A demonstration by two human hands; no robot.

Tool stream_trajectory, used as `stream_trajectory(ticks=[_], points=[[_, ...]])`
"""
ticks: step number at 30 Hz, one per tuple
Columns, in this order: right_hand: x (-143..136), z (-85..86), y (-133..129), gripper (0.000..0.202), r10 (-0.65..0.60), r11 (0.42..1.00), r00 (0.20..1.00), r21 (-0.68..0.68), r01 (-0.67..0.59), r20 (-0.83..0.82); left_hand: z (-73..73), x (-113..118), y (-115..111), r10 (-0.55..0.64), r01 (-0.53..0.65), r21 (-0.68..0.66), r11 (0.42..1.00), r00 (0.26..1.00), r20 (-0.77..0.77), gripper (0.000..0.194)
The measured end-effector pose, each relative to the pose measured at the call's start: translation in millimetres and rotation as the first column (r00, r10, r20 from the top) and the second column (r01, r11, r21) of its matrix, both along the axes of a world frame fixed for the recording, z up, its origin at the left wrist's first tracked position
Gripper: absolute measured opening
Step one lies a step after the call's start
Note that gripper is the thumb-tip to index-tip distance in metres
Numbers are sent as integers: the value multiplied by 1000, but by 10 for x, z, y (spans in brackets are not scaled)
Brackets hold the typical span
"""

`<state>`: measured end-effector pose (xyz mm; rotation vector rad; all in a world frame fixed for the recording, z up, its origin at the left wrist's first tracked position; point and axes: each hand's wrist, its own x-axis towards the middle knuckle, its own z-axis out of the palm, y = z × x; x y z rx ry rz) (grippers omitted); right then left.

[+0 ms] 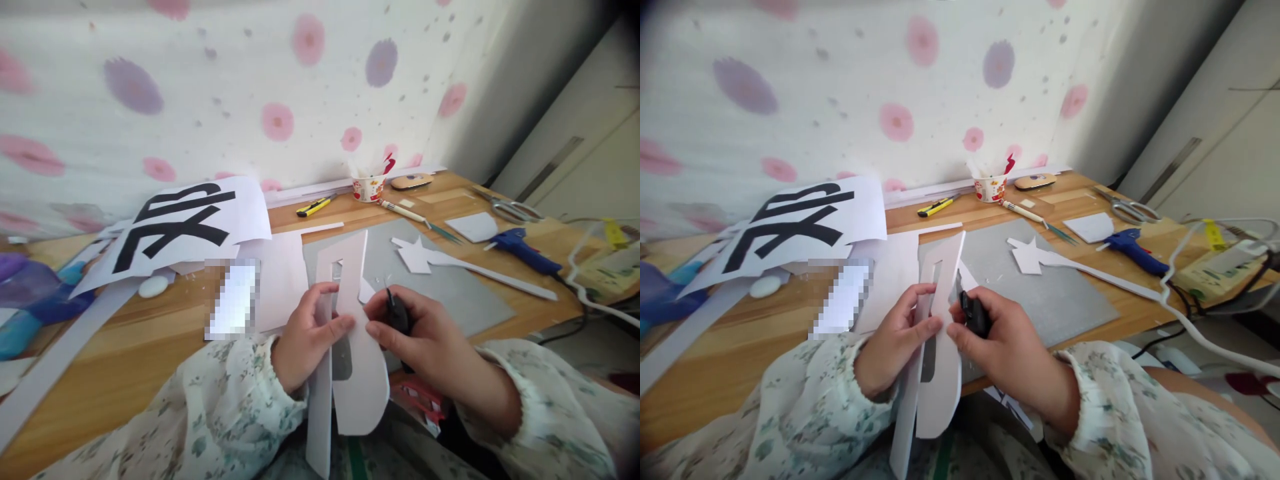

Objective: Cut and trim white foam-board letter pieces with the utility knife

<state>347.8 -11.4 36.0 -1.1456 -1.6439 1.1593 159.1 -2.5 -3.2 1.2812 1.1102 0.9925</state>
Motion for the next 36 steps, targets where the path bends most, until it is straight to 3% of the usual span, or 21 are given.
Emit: stream_trajectory(ticks=[4, 11, 18, 21, 25, 29, 36], points=[[-6, 24, -40, 17, 118, 990, 992, 80, -115, -37, 31, 1, -19, -142, 144, 124, 982, 990, -22, 57], [38, 50, -8, 23, 213, 961, 976, 169, -219, 55, 95, 13, -38, -327, 325, 51, 944, 908, 263, 69], [95, 27, -1, 41, 267, 921, 959, 266, -283, 97, 146, 34, -135, -274, 363, -114, 925, 842, 464, 65], [117, 40, 13, 39, 208, 937, 953, 236, -259, 222, 160, 0, -142, -310, 391, -111, 914, 847, 431, 65], [164, 107, 35, 40, 237, 908, 846, 201, -368, 478, 205, -30, -123, -339, 395, -102, 913, 874, 348, 67], [214, 219, 28, 50, 311, 847, 790, 222, -482, 528, 269, -38, -132, -368, 393, -53, 918, 894, 255, 69], [243, 360, -13, 46, 274, 867, 735, 172, -468, 620, 403, -62, -230, -262, 262, 13, 965, 963, 67, 75]])
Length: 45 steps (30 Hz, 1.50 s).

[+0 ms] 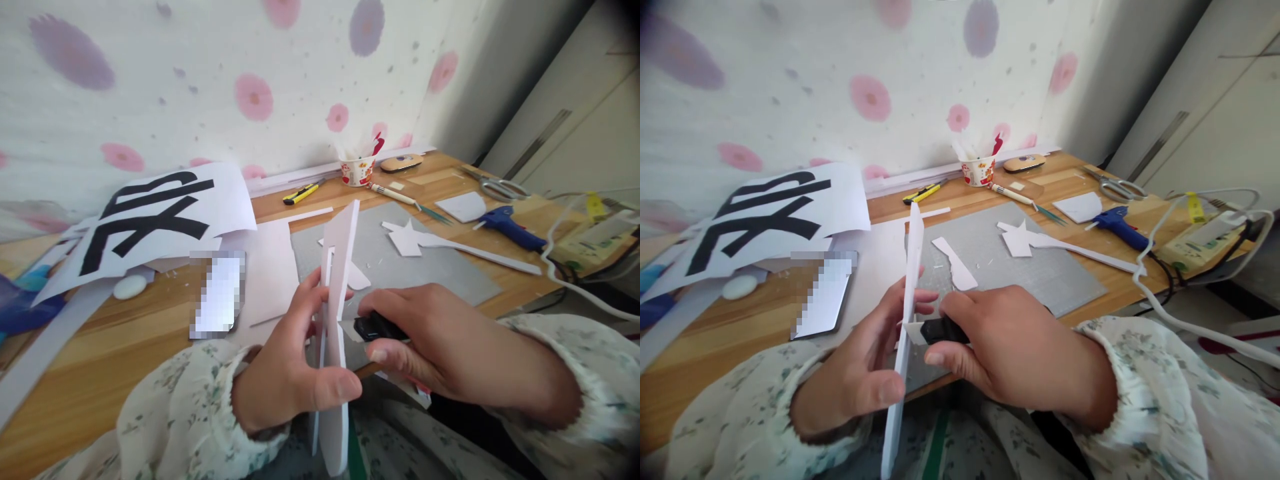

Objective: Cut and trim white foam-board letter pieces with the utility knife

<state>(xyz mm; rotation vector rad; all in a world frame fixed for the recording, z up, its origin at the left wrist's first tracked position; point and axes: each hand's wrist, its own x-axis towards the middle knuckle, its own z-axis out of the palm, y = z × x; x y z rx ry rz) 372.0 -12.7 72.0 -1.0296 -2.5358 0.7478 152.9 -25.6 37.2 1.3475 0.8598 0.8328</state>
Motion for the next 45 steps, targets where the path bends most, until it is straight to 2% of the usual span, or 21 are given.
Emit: stream_trajectory(ticks=[5, 10, 14, 20, 22, 25, 29, 32, 35, 40, 45], points=[[12, -10, -21, 48, -21, 999, 998, 33, 19, 55, 83, 26, -26, 10, -10, 46, 999, 1000, -10, 73], [8, -11, -45, 50, -47, 995, 993, 92, 37, 108, 106, 44, -37, 11, -10, 64, 998, 1000, -7, 79], [-19, -26, -82, 49, -103, 982, 984, 170, 77, 144, 104, 53, -47, 33, -32, 66, 997, 999, -14, 70], [-70, -65, -146, 41, -246, 897, 956, 410, 162, 161, 80, 53, -41, 80, -78, 61, 995, 996, -35, 71], [-67, -72, -151, 41, -266, 878, 951, 447, 172, 156, 82, 56, -38, 83, -80, 56, 995, 996, -35, 70], [-43, -75, -143, 47, -230, 910, 963, 382, 161, 141, 100, 62, -37, 74, -74, 37, 997, 997, -3, 68], [-7, -54, -126, 55, -141, 982, 984, 144, 124, 111, 124, 70, -43, 53, -53, 36, 998, 999, 11, 66], [1, -24, -112, 56, -127, 992, 987, 26, 125, 99, 128, 78, -40, 55, -55, 45, 997, 998, 9, 65], [-2, -14, -98, 55, -123, 992, 988, -11, 124, 96, 125, 83, -33, 58, -59, 50, 997, 998, 21, 64], [-21, -52, -102, 58, -155, 985, 980, 101, 142, 128, 135, 87, -27, 56, -57, 40, 998, 998, 23, 65], [-52, -90, -118, 51, -214, 924, 970, 347, 162, 118, 149, 97, -12, 60, -62, 49, 997, 998, 33, 65]])
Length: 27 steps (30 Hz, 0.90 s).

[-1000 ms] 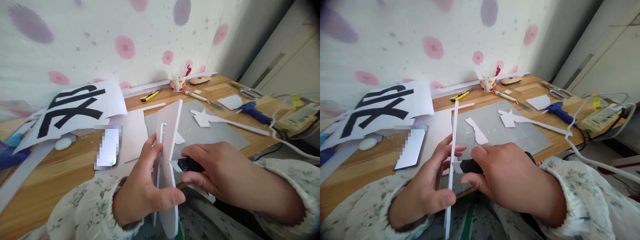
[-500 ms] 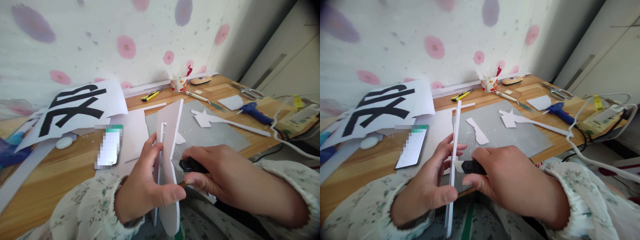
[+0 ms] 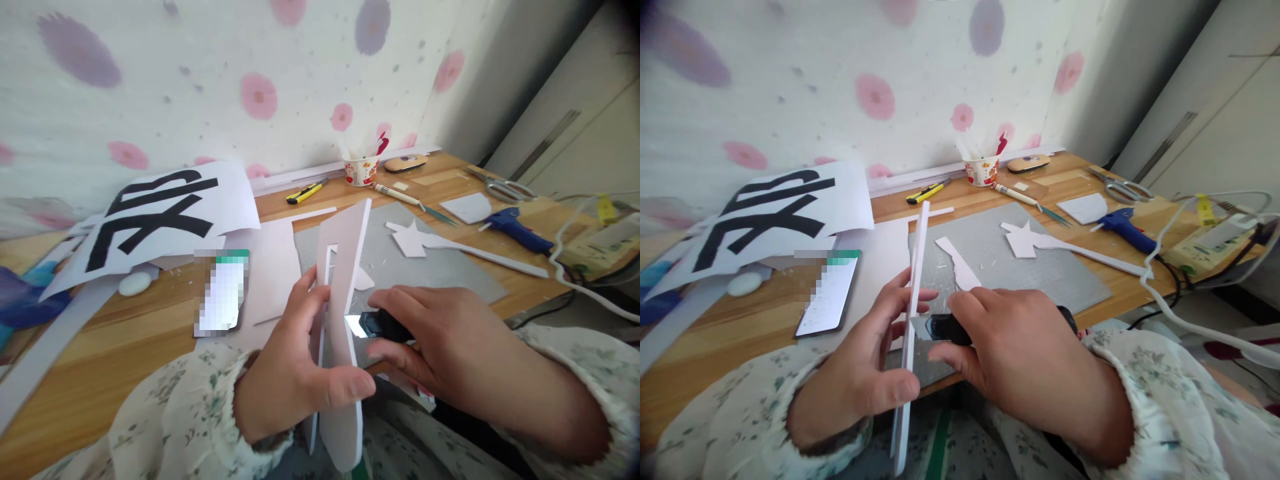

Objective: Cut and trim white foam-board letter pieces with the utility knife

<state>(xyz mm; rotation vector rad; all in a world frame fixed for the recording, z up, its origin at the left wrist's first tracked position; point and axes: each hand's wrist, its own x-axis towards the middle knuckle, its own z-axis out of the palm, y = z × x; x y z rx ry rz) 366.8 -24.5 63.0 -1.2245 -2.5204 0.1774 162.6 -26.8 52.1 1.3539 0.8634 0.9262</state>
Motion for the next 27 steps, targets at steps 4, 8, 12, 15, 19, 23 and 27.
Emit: stream_trajectory(ticks=[4, 8, 12, 15, 19, 23, 27], points=[[-5, -25, 16, 43, -28, 984, 999, 175, 23, 21, -30, -15, 25, -58, 61, -42, 997, 996, 63, 71], [26, -28, 50, 40, -57, 974, 996, 215, 71, -73, -71, -33, 54, -72, 80, -108, 991, 995, 73, 69], [45, -44, 65, 31, -66, 997, 955, 24, 76, -290, -85, -24, 64, -8, 17, -129, 992, 998, 69, 67], [20, -138, 61, 27, -72, 994, 902, -102, 31, -426, -101, 0, 55, 34, -21, -157, 987, 996, 80, 66], [-39, -325, 30, 41, -65, 983, 864, -183, -32, -499, -176, 41, 46, 84, -59, -167, 984, 986, 146, 61], [-63, -459, -9, 52, -95, 984, 863, -176, 7, -495, -283, 69, 59, 199, -179, -175, 968, 975, 101, 60], [-34, -519, -15, 53, -110, 988, 877, -151, 43, -467, -375, 81, 78, 252, -240, -175, 955, 967, 45, 61]])
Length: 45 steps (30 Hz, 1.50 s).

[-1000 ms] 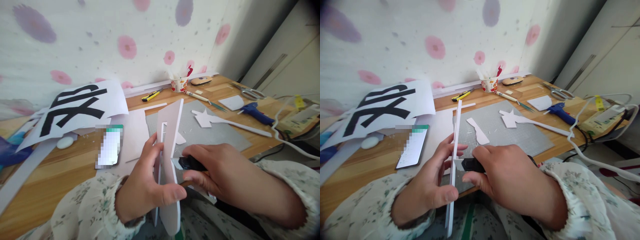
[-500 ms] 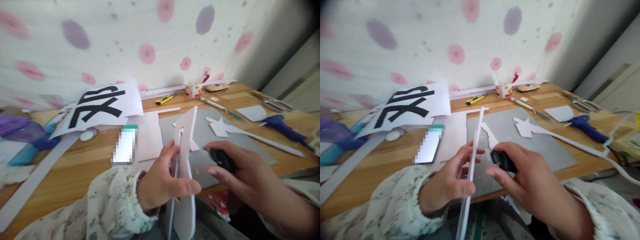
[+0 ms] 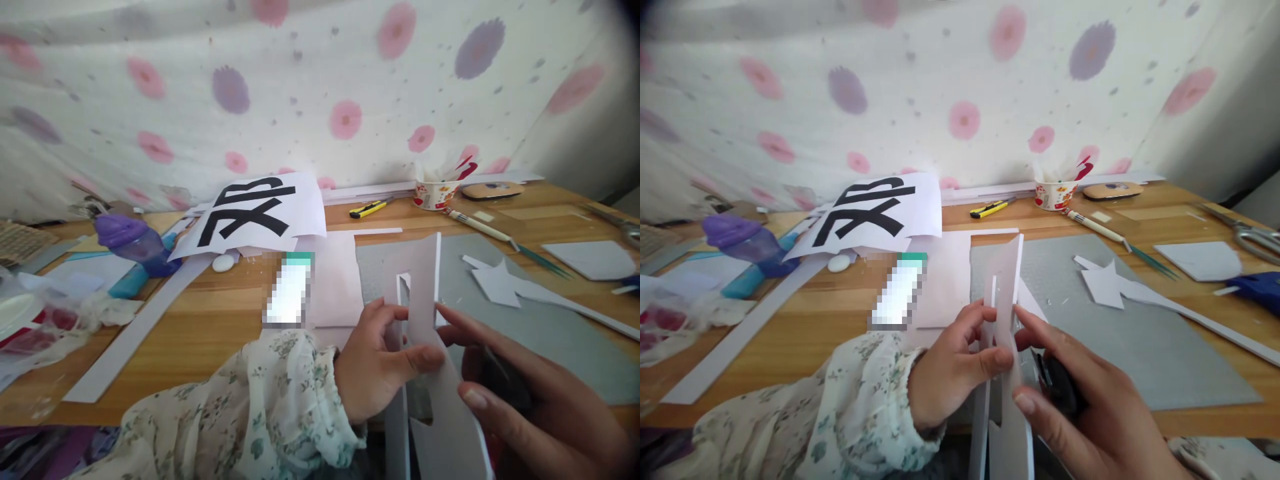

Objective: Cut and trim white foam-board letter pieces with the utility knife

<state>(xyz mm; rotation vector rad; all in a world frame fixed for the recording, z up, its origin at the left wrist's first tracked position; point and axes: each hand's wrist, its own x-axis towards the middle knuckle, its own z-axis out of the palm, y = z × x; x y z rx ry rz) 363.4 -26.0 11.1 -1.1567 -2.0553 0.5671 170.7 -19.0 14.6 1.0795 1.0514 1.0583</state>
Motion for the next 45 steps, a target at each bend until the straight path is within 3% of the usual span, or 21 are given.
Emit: stream_trajectory(ticks=[9, 14, 19, 27, 31, 37, 41, 45], points=[[0, 86, 18, 33, -31, 997, 998, 70, 27, 56, -15, 4, -2, 40, -39, 12, 999, 995, -88, 53], [27, 64, 12, 33, -47, 999, 996, -4, 47, 76, -12, -7, 2, 37, -33, 26, 999, 981, -190, 52], [68, 6, 31, 45, -107, 993, 992, -40, 110, 59, -76, -20, 12, 32, -22, 57, 998, 981, -191, 53], [-4, 113, 107, 39, -216, 947, 974, -257, 193, -62, -135, -42, 26, -5, 25, 81, 996, 974, -228, 56], [58, 172, 175, 39, -303, 886, 943, -406, 225, -139, -61, -63, 22, -46, 67, 82, 994, 970, -239, 59], [117, 258, 192, 31, -566, 698, 780, -659, 281, -266, 39, -209, -11, -93, 113, 51, 992, 950, -297, 67], [115, 279, 207, 25, -606, 690, 716, -677, 257, -346, 59, -356, -75, -60, 98, 92, 991, 936, -348, 40], [130, 304, 245, 19, -602, 711, 726, -637, 297, -333, 138, -441, -137, -161, 257, 167, 952, 883, -442, 17]])
